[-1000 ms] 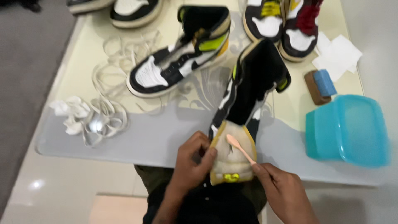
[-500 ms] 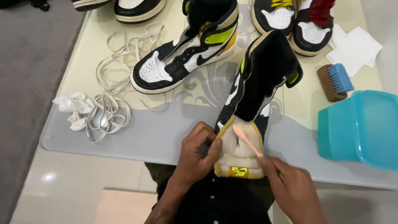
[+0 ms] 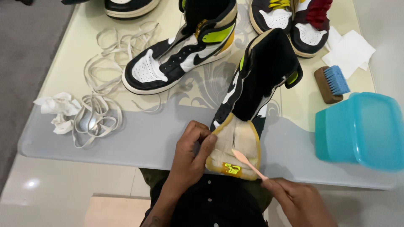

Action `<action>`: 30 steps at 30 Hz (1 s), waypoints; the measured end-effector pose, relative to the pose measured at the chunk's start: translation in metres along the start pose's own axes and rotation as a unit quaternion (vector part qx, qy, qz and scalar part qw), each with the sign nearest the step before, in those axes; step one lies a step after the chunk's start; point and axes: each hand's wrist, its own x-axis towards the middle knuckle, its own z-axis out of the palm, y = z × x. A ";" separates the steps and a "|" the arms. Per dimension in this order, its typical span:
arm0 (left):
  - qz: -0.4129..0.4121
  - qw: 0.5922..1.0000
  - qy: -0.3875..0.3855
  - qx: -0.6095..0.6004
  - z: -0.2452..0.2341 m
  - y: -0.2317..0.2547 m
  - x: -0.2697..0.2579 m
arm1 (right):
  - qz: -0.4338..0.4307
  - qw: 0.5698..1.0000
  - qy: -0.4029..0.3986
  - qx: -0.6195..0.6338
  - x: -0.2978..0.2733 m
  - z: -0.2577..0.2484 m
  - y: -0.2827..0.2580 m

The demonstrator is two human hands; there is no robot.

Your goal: The person cleans the tongue and interior of a high-top sneaker by hand using a small brush dipped in a container of liquid.

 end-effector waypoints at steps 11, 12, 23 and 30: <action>0.004 1.000 0.006 0.006 0.002 0.000 0.000 | -0.086 0.993 0.070 0.030 0.006 0.014 0.004; 0.005 1.000 0.007 0.004 0.002 0.001 0.001 | -0.034 0.999 0.035 0.015 0.002 0.012 0.012; 0.023 1.000 0.014 0.008 0.001 0.002 0.002 | -0.119 0.984 0.126 0.035 0.017 0.011 -0.012; 0.009 1.000 0.007 0.019 0.003 -0.001 0.001 | -0.164 0.979 0.117 0.012 0.023 0.016 0.008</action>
